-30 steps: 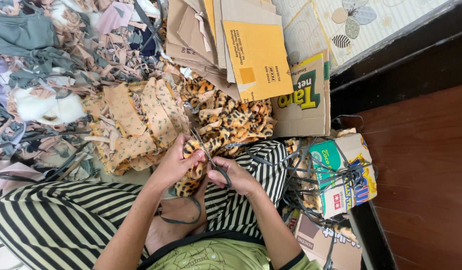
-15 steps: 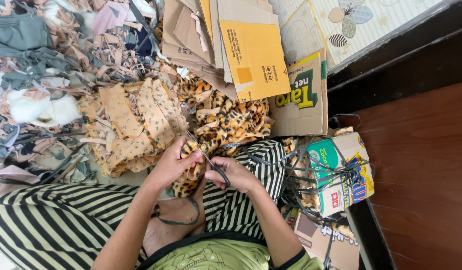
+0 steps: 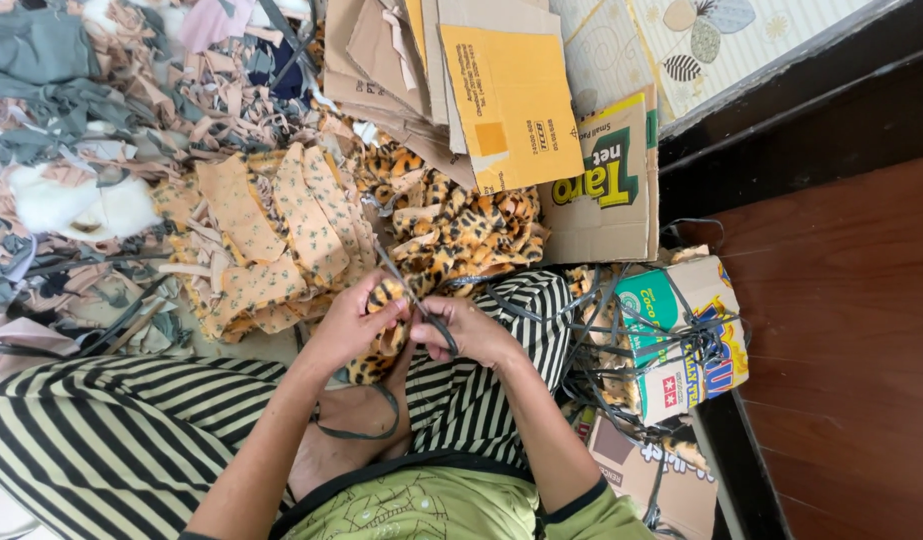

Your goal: The person shreds fabric scraps by hand and with scissors, cutting them into small strips and mixing them together while sitting on the floor.

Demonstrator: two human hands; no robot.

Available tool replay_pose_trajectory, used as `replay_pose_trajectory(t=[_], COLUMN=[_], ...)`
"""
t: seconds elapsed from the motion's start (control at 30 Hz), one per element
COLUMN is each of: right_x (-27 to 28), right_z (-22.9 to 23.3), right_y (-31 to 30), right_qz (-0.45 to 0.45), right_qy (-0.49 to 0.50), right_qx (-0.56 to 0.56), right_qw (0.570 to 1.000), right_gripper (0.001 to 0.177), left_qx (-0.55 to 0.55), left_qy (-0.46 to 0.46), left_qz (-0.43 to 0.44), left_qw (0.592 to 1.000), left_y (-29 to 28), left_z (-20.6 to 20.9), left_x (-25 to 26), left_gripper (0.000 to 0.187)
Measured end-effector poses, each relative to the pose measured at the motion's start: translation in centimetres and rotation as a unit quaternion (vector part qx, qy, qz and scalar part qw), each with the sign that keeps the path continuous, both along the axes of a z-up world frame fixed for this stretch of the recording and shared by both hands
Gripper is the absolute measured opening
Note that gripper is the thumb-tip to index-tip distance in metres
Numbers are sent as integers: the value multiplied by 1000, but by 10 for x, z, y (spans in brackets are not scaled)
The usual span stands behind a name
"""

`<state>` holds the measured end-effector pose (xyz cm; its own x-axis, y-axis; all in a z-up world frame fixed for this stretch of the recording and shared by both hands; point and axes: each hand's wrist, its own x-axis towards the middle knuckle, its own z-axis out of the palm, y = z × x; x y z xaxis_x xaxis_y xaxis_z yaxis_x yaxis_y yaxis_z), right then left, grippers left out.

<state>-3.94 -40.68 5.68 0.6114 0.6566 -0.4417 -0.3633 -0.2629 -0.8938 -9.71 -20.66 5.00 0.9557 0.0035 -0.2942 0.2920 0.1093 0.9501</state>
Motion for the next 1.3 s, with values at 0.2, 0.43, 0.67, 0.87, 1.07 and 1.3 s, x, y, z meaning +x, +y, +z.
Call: replay_pose_trajectory(t=[0.2,0.43,0.67,0.87,1.07,1.3], right_x=[-7,-40,-43,-34,-10,-14], right_z=[-18,-19,-15,-11,-19,-28], right_y=[2,33,30,25,21,34], right_qz=[-249,-331,-389,-422,-414,-485], right_qy=[-54,-111,48,94,73,150], right_qx=[16,-53,45,70,73,177], right_qw=[967,936,919,899,904,843], right_gripper=[46,64,47,56,49,40], left_qx=[-76,-346,-443,-337,-6,-291], left_qy=[-37,-40,49,32,-185,-118], left_qz=[203,324,374,352,95,150], left_qw=[975,880,813,873,978,937], left_y=[-14,-35,-36,-38,-9,-8], left_z=[23,19,1,-30,3,34], left_x=[-11,-39,-50,-51,-41,0], left_gripper=[18,38,56,48,28,36])
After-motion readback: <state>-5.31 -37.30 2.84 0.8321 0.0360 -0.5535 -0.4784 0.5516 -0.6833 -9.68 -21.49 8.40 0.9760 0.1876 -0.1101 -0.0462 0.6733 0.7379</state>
